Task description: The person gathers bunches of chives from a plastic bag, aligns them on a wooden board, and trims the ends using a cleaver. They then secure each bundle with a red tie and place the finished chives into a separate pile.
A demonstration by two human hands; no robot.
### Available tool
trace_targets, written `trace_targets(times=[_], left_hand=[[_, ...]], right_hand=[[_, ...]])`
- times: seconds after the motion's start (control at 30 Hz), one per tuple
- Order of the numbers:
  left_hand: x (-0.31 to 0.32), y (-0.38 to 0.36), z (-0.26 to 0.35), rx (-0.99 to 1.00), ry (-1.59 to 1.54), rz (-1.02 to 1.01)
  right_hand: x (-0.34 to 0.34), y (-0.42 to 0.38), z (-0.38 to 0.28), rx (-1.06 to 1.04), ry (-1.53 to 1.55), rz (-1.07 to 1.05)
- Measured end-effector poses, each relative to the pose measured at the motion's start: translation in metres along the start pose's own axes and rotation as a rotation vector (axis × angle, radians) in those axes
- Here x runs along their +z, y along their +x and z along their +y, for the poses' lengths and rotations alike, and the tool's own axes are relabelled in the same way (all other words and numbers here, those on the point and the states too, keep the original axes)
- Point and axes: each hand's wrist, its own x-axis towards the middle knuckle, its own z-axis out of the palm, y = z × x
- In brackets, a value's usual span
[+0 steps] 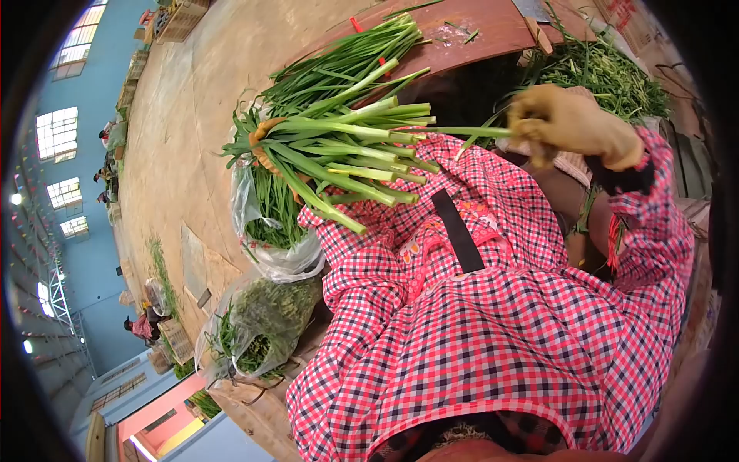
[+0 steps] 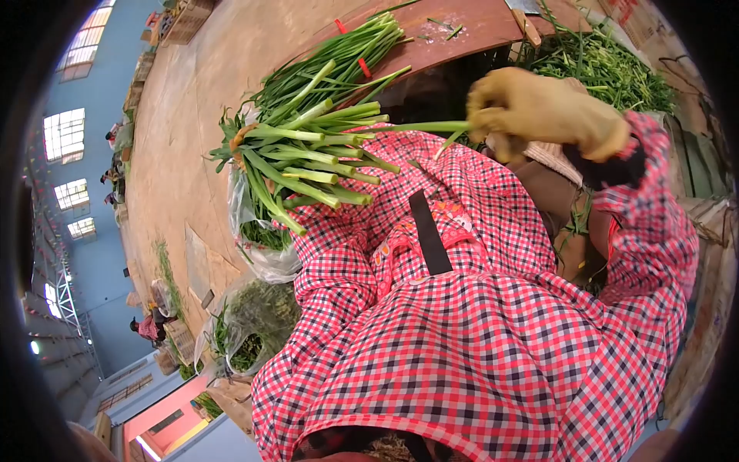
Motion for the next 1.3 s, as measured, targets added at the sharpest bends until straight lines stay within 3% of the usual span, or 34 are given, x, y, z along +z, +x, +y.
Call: trace_targets(times=[0.07,0.17,0.2,0.23,0.27,0.3,0.37,0.43,0.5,0.63,0.77,0.93,1.07,1.17,1.2,1.27,1.3], left_hand=[[-0.002,-0.001,0.001,0.007,-0.001,-0.008],[-0.003,0.0,0.002,0.008,-0.01,-0.007],[-0.003,0.0,0.001,0.008,-0.013,-0.009],[-0.004,0.0,0.002,0.01,-0.011,-0.007],[-0.005,0.0,0.002,0.012,-0.011,-0.008],[-0.005,0.0,0.001,0.014,-0.014,-0.011],[-0.005,0.001,0.002,0.015,-0.018,-0.011],[-0.007,0.001,0.0,0.018,-0.018,-0.01],[-0.009,0.001,-0.002,0.02,-0.021,-0.011],[-0.012,0.001,-0.004,0.016,-0.02,-0.011],[-0.015,0.001,-0.005,0.013,-0.018,-0.019],[-0.016,0.0,-0.006,0.014,-0.031,-0.022],[-0.013,-0.001,-0.007,0.017,-0.044,-0.027],[-0.01,-0.001,-0.004,0.023,-0.047,-0.031],[-0.009,-0.001,-0.003,0.023,-0.045,-0.034],[-0.007,-0.001,0.001,0.028,-0.042,-0.036],[-0.007,-0.001,0.0,0.028,-0.04,-0.039]], right_hand=[[-0.017,-0.029,0.009,0.161,0.104,0.135],[-0.059,-0.066,0.067,0.337,-0.07,0.418],[-0.085,-0.075,0.103,0.421,-0.178,0.389],[-0.099,-0.078,0.108,0.66,-0.346,0.424],[-0.108,-0.079,0.143,0.632,-0.793,0.559],[-0.11,-0.078,0.175,0.577,-1.243,0.683],[-0.064,-0.047,0.112,0.017,-0.947,0.791],[-0.019,-0.005,0.036,-0.487,-0.511,0.715],[0.016,0.026,-0.01,-0.663,-0.456,0.627],[0.048,0.082,-0.021,-0.89,-0.552,0.577],[0.049,0.095,-0.017,-0.861,-0.645,0.689],[0.038,0.101,-0.014,-1.084,-0.348,0.695],[0.009,0.052,-0.013,-0.887,-0.409,0.814],[-0.034,0.007,0.033,-0.697,-0.367,0.865],[-0.05,-0.013,0.057,-0.456,-0.359,0.931],[-0.102,-0.031,0.128,0.218,-0.738,1.023],[-0.1,-0.031,0.128,0.277,-0.831,0.949]])
